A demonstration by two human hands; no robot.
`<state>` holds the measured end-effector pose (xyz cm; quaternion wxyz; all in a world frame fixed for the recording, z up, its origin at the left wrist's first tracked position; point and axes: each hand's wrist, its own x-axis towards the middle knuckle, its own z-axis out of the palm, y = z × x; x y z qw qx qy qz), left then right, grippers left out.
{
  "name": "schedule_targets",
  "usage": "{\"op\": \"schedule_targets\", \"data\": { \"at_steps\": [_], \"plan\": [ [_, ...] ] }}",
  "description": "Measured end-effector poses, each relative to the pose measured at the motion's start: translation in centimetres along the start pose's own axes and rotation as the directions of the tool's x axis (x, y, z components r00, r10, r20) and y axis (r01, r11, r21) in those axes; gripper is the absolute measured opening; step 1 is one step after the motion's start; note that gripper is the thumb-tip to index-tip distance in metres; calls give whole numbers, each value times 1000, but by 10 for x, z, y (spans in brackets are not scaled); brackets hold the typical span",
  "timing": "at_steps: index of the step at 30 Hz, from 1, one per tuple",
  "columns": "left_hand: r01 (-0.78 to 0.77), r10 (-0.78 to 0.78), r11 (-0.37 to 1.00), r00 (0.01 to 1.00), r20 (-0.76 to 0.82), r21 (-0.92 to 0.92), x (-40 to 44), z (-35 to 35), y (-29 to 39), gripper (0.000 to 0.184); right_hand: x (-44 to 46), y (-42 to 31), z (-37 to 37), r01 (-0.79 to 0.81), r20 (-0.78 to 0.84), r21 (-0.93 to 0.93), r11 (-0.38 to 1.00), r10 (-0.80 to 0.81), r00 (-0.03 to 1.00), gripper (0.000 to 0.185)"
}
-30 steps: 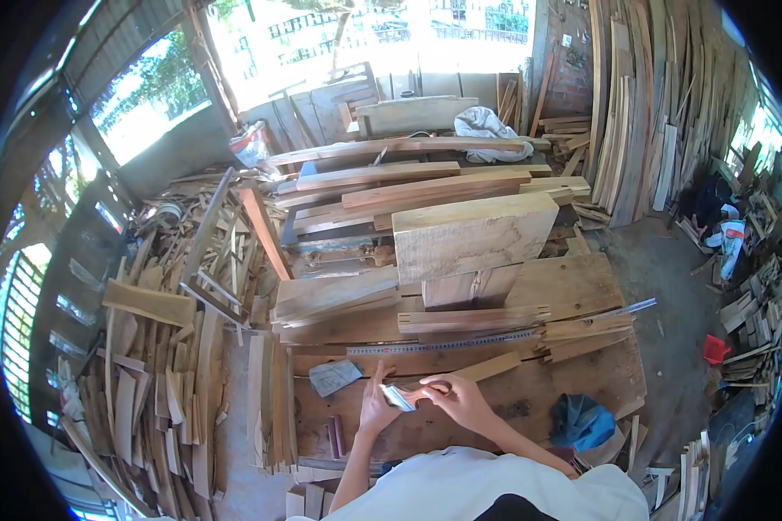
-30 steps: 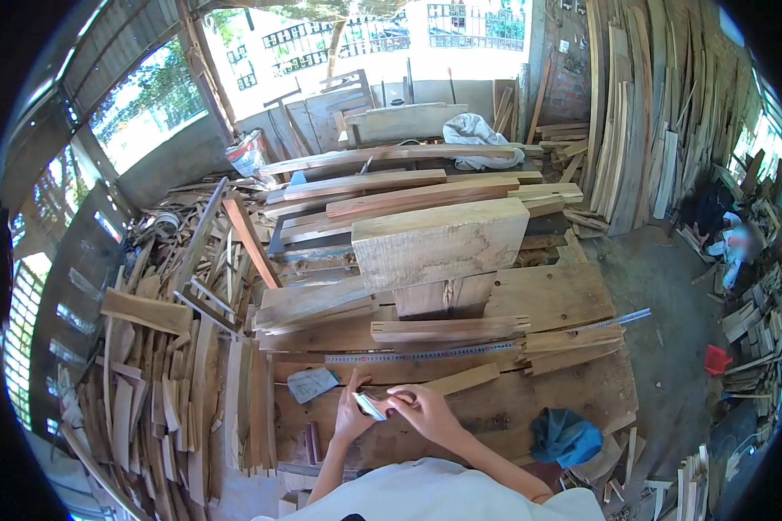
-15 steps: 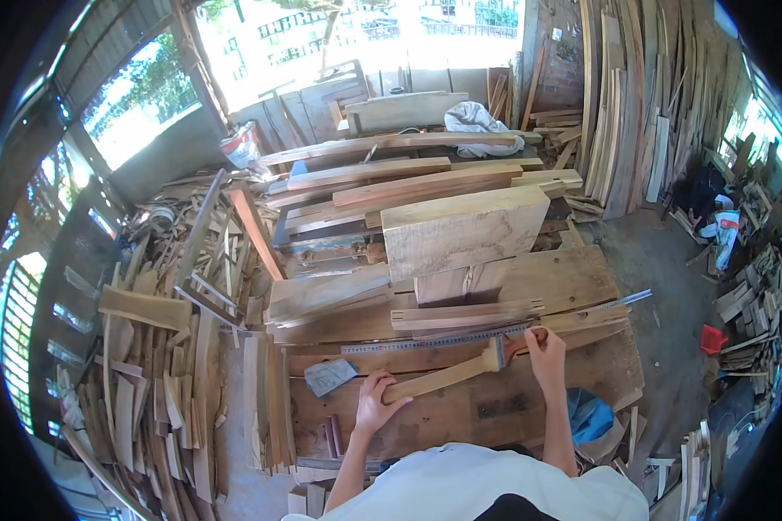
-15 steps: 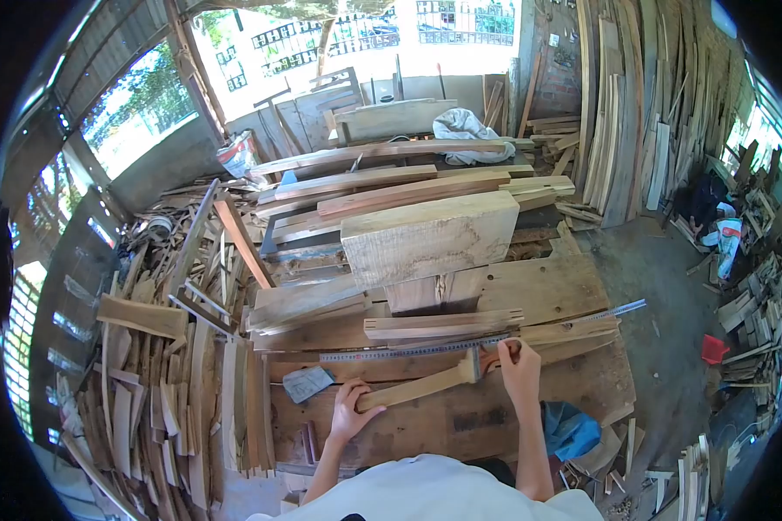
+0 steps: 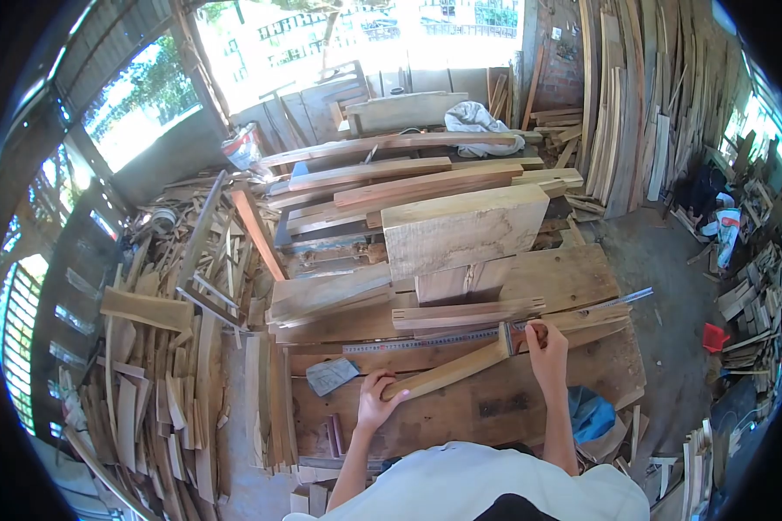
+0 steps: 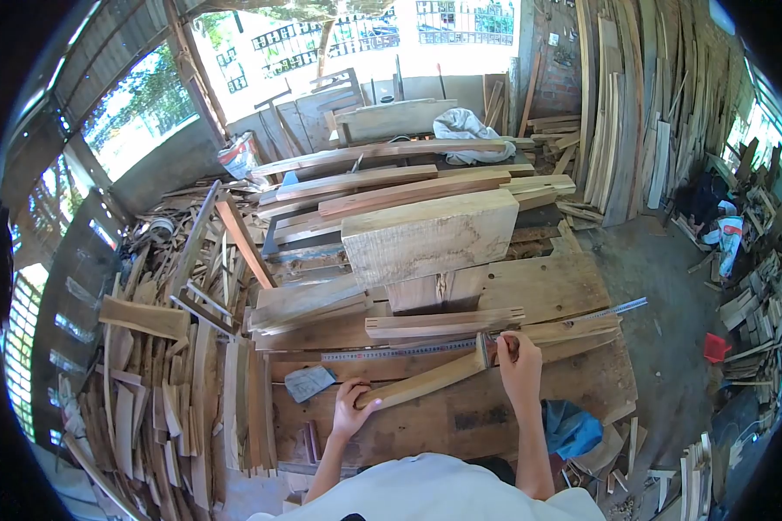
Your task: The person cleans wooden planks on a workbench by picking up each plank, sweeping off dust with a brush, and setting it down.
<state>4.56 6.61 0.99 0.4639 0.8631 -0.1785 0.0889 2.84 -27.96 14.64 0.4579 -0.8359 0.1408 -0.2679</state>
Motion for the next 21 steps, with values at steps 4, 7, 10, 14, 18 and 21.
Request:
{"op": "schedule_targets", "data": {
  "at_steps": [4, 7, 10, 14, 18, 21],
  "plan": [
    [-37, 38, 998, 999, -21, 50, 3, 0, 6, 40, 0, -3, -1, 18, 7, 5, 1000, -18, 1000, 16],
    [-16, 17, 999, 999, -32, 30, 1, 1, 3, 40, -1, -4, -1, 37, 11, -9, 999, -37, 999, 16],
    [9, -9, 1000, 999, -40, -5, 1, 2, -3, 38, -1, -5, -1, 60, 11, -14, 998, -60, 998, 15],
    [83, -97, 985, 992, -86, -154, 2, 4, -2, 31, 0, -8, 0, 83, 1, -10, 996, -83, 997, 15],
    [50, -64, 991, 992, -110, -125, 1, 4, -7, 27, 1, -11, -3, 92, 5, -18, 996, -92, 996, 16],
    [18, -24, 999, 991, -133, -45, 3, 2, 0, 24, 1, -10, -4, 96, 4, -36, 995, -96, 995, 16]
  ]
}}
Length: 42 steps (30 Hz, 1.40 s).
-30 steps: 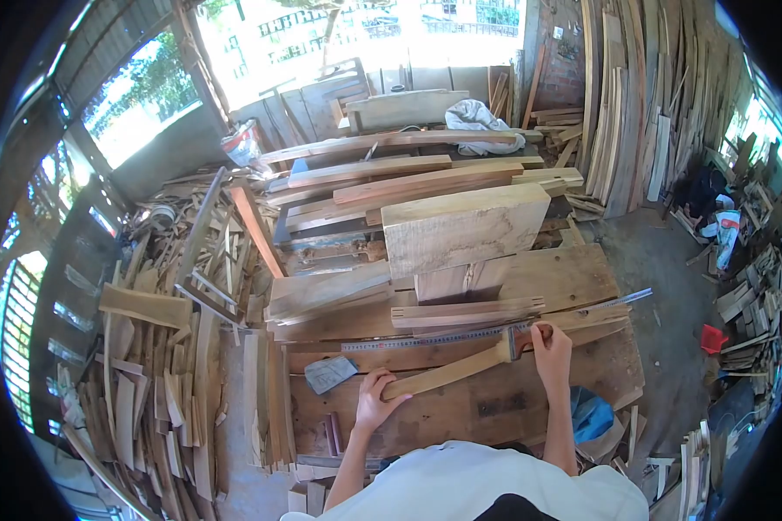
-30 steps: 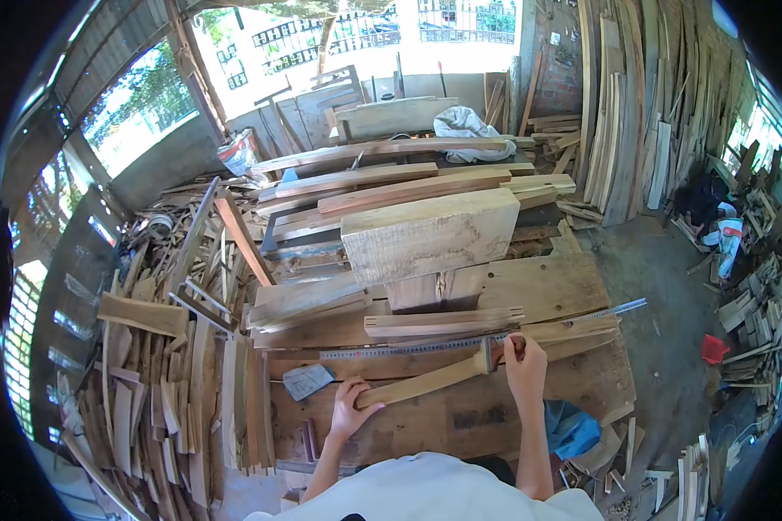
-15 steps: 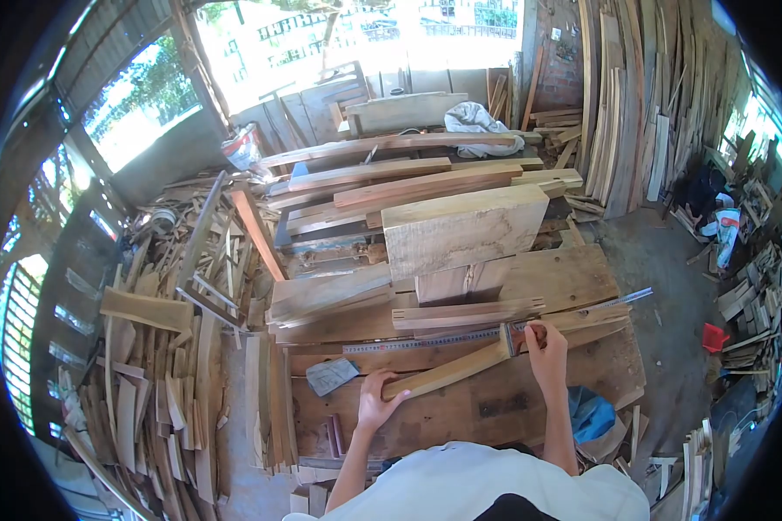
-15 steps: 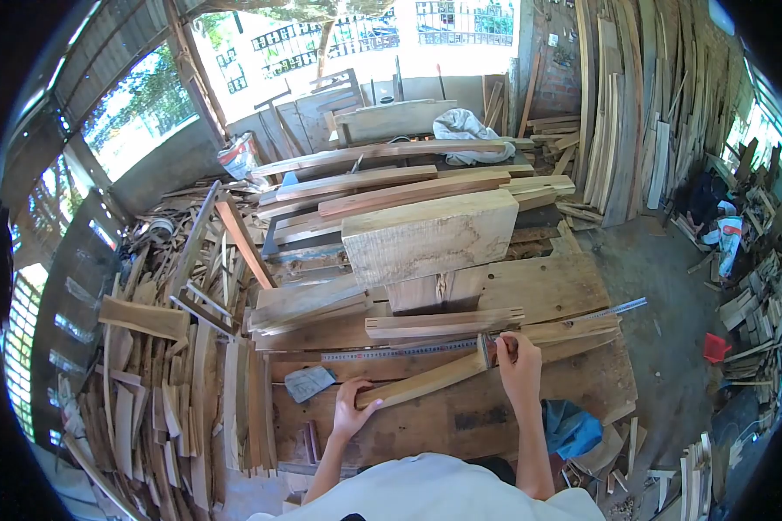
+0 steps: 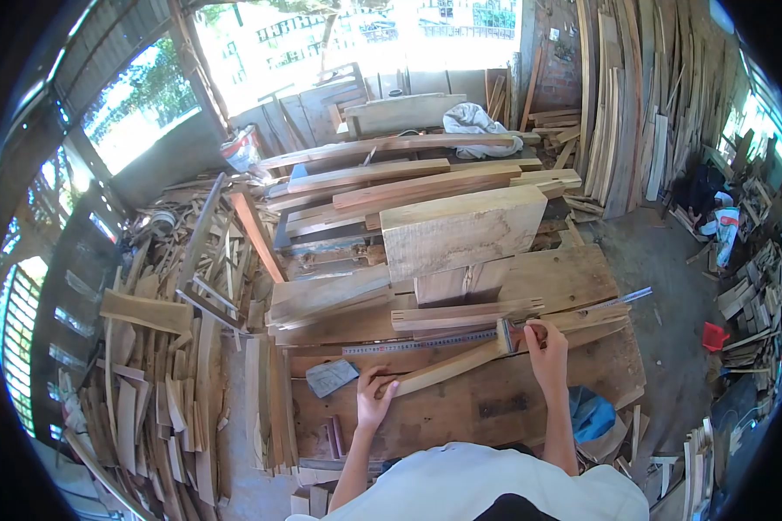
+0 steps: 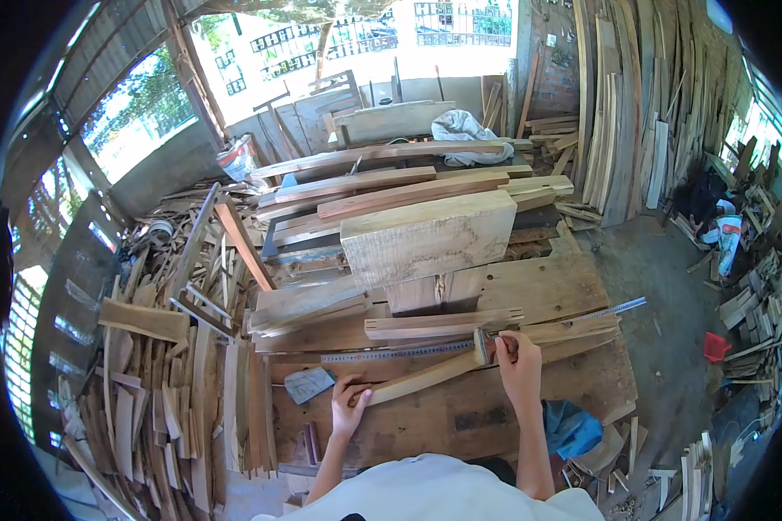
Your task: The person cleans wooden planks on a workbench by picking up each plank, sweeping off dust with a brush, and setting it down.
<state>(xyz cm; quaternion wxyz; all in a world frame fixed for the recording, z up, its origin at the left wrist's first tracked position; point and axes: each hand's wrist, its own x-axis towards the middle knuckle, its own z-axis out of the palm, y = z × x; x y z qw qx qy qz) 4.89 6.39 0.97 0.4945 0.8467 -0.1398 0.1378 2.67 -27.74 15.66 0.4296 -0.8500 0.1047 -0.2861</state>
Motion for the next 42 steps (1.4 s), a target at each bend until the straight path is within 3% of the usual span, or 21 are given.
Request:
{"op": "schedule_targets", "data": {
  "at_steps": [9, 14, 17, 20, 25, 27, 29, 30, 31, 32, 34, 36, 38, 40, 42],
  "plan": [
    [-39, 38, 997, 999, 24, 61, 3, -1, 5, 48, -7, 5, 9, 9, 4, -31, 999, -8, 1000, 14],
    [-53, 52, 999, 997, 60, 12, 0, 0, 0, 45, -23, -1, 37, 283, 118, -120, 952, -269, 956, 11],
    [-61, 62, 998, 995, 78, -5, 1, -3, 3, 44, -36, -21, 54, 214, 314, 63, 975, -223, 923, 9],
    [-103, 101, 995, 991, 84, 17, -1, -1, -6, 45, -52, -49, 67, 314, 338, 165, 935, -353, 873, 7],
    [-84, 83, 996, 993, 84, 14, -1, -1, -7, 43, -74, -65, 87, 124, 590, 325, 937, -304, 748, 19],
    [-50, 49, 999, 995, 83, 13, -3, -1, -7, 43, -77, -65, 92, -64, 643, 405, 912, -235, 729, 20],
    [12, -12, 1000, 995, 94, -8, -3, -2, -4, 51, -69, -60, 88, -153, 698, 340, 928, -140, 702, 24],
    [-29, 30, 999, 998, 60, -27, -3, 0, -8, 56, -66, -52, 89, -228, 719, 326, 917, -84, 690, 25],
    [-71, 72, 996, 997, 26, -45, -2, 2, -13, 61, -63, -45, 89, -364, 762, 353, 862, -38, 647, 27],
    [-17, 21, 999, 996, 85, -52, -6, 1, -16, 66, -62, -39, 88, -363, 763, 351, 863, -39, 645, 27],
    [-23, 28, 998, 996, 82, -61, -10, 6, -27, 68, -59, -33, 84, -694, 816, 432, 575, 78, 573, 27],
    [-62, 61, 998, 996, 63, 25, -9, 7, -29, 79, -62, -14, 86, -713, 818, 427, 556, 99, 567, 27],
    [40, -42, 999, 991, 130, 17, -8, 3, -18, 85, -68, 15, 91, -555, 739, 325, 766, 161, 655, 28],
    [30, -33, 999, 993, 115, 28, -4, 0, -6, 85, -59, 18, 78, -679, 746, 344, 648, 251, 617, 28],
    [18, -25, 997, 995, 93, 77, -1, -3, 8, 86, -48, 30, 65, -661, 666, 344, 667, 323, 672, 26]
  ]
}}
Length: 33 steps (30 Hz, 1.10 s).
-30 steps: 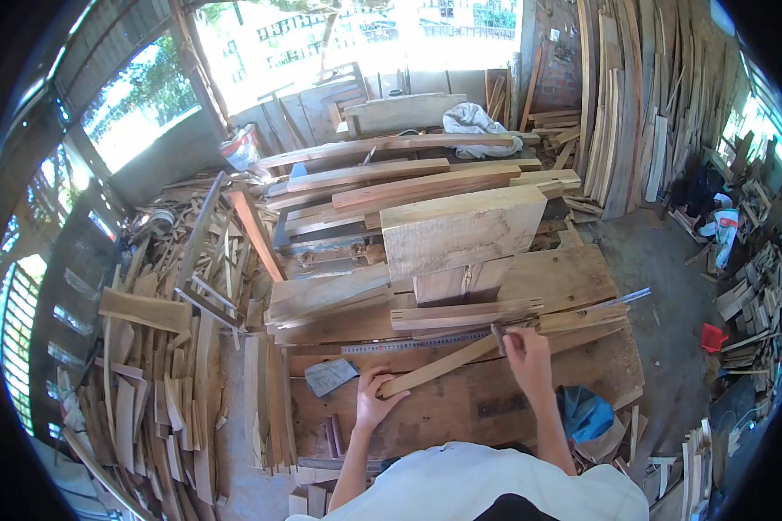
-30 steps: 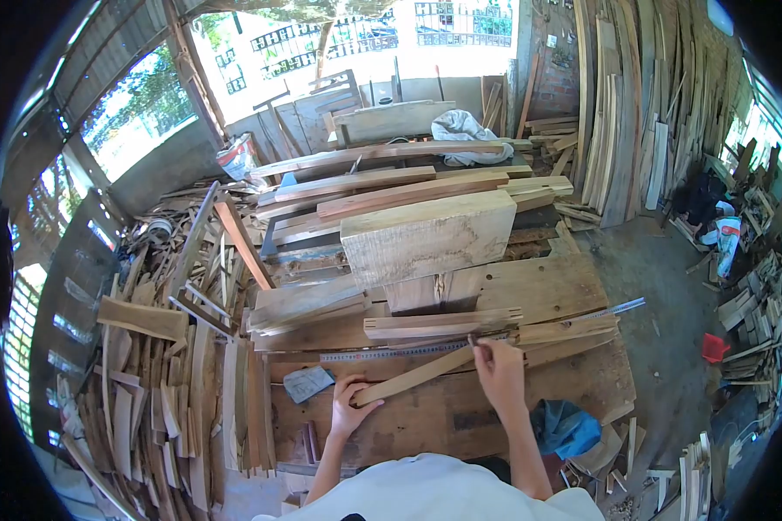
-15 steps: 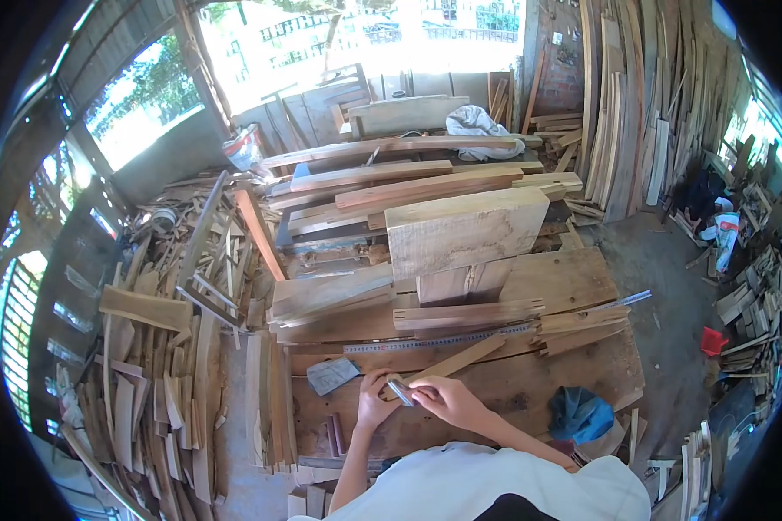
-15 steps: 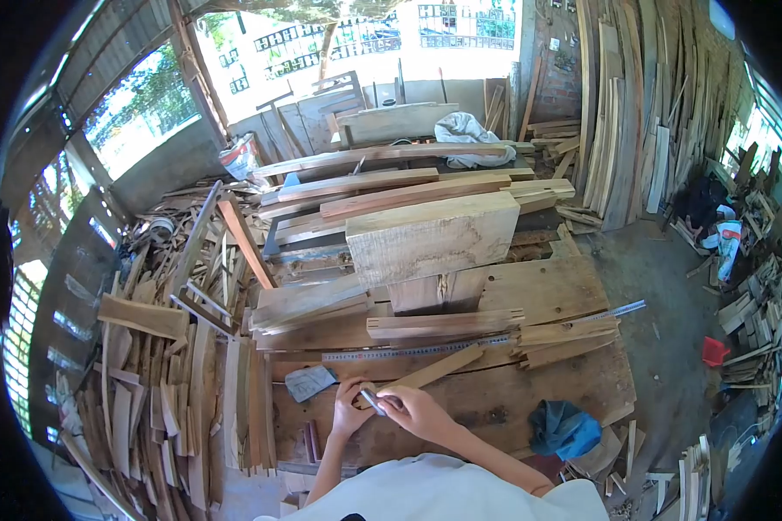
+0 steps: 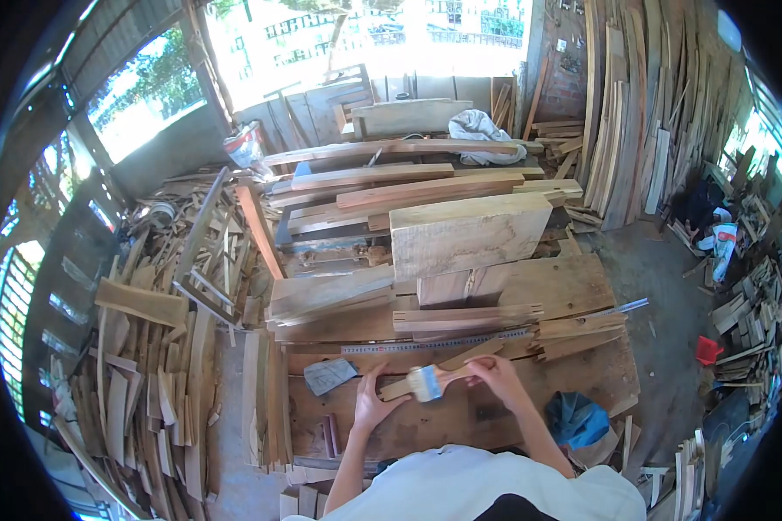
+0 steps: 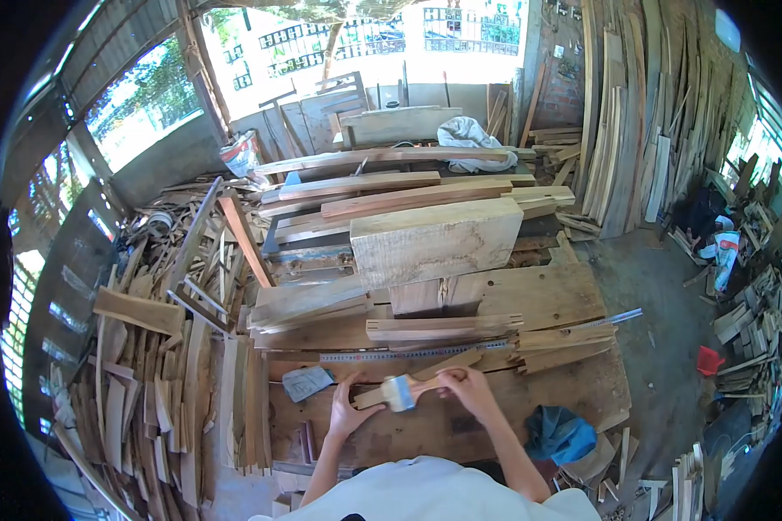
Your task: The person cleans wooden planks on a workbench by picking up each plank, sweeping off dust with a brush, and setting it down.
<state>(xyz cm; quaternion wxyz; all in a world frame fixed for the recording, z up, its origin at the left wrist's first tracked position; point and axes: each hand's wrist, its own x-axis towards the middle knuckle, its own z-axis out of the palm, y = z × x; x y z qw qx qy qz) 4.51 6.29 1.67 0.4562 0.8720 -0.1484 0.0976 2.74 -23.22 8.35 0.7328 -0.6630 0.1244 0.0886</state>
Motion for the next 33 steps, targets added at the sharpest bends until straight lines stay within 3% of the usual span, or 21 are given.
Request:
{"op": "schedule_targets", "data": {
  "at_steps": [5, 8, 9, 11, 13, 17, 19, 22, 24, 26, 28, 31, 33],
  "plan": [
    [-14, 14, 999, 1000, -5, 33, -1, 2, -5, 84, -2, -17, -59, 185, -279, -156, 970, -223, 934, 15],
    [-30, 30, 999, 1000, -8, 39, 0, 2, -6, 81, -6, -31, -71, 284, -348, -492, 823, -485, 803, 11],
    [-38, 39, 999, 999, -12, 38, 0, 2, -6, 80, -13, -44, -65, 282, -349, -492, 824, -483, 803, 11],
    [-22, 22, 999, 1000, -3, 45, 0, 2, -4, 79, -25, -67, -47, 260, -196, -826, 500, -688, 699, 9],
    [-8, 7, 998, 1000, 7, 54, 0, 0, -2, 79, -26, -71, -31, 342, -83, -844, 413, -731, 677, 8],
    [-15, 15, 999, 1000, 8, 51, 0, 0, -2, 77, -20, -49, 7, 461, 171, -720, 519, -510, 843, 11],
    [-28, 28, 998, 1000, 4, 53, 1, 1, -4, 77, -18, -35, 35, 609, 301, -736, 296, -662, 686, 11],
    [-20, 20, 999, 1000, -3, 36, -1, 2, -6, 76, -28, -30, 71, 694, 395, -614, 375, -616, 682, 14],
    [-8, 9, 1000, 1000, -13, 29, -1, 5, -11, 77, -33, -33, 84, 678, 438, -429, 597, -519, 734, 15],
    [-31, 31, 1000, 999, -20, 2, -1, 7, -14, 79, -32, -33, 86, 649, 477, -429, 628, -453, 753, 20],
    [-51, 50, 998, 998, -32, -23, -2, 8, -20, 80, -28, -30, 83, 508, 489, -290, 811, -331, 807, 27],
    [-37, 36, 999, 999, -37, -26, -3, 9, -22, 86, -20, -31, 69, 395, 445, -370, 841, -212, 870, 29],
    [-21, 21, 1000, 1000, -8, -1, -3, 7, -20, 88, -12, -28, 56, 293, 374, -283, 913, -176, 911, 28]
  ]
}}
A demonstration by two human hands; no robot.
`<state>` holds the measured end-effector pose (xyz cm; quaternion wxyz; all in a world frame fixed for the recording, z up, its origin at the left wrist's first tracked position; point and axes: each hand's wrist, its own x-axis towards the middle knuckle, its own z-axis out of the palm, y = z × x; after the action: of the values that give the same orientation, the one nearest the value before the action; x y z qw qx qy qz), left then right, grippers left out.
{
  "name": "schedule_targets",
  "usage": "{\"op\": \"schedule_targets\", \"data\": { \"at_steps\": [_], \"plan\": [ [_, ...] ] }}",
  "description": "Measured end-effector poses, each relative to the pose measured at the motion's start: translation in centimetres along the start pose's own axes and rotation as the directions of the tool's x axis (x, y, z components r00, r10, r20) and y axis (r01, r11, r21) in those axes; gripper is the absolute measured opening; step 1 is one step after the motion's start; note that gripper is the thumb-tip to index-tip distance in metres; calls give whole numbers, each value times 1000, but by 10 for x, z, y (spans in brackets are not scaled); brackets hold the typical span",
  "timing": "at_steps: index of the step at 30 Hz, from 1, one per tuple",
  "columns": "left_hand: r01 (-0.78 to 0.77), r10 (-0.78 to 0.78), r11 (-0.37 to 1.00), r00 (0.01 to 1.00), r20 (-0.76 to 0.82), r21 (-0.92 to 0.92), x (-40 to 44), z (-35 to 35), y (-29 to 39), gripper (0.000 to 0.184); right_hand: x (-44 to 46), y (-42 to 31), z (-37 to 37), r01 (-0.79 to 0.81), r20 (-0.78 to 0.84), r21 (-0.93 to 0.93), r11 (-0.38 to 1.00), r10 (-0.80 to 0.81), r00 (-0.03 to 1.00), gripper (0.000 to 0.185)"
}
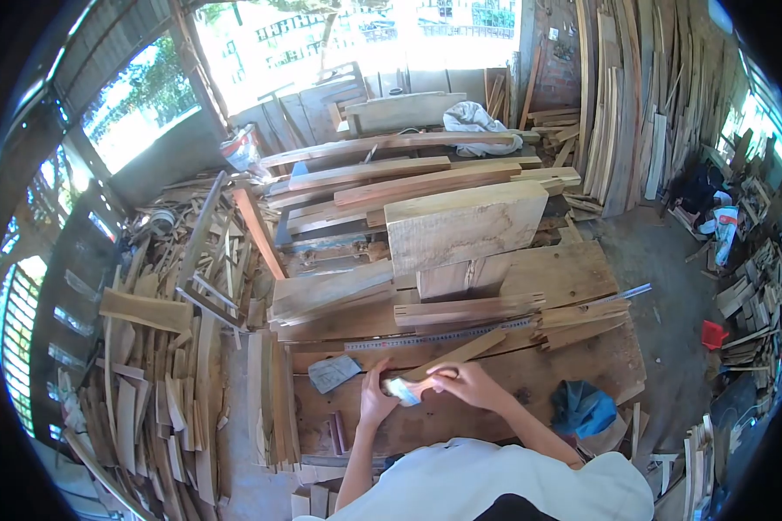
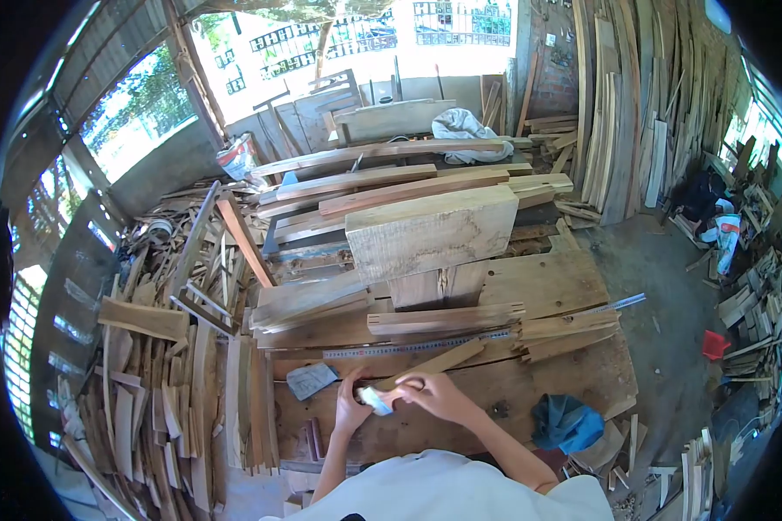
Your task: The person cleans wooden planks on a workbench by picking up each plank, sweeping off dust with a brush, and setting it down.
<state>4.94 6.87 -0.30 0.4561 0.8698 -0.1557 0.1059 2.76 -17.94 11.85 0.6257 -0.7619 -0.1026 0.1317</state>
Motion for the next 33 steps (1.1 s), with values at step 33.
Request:
{"op": "schedule_targets", "data": {
  "at_steps": [33],
  "plan": [
    [1, -1, 999, 1000, -10, -53, 3, 0, 5, 80, 1, -10, 32, 210, -111, -154, 965, -228, 967, 27]
  ]
}}
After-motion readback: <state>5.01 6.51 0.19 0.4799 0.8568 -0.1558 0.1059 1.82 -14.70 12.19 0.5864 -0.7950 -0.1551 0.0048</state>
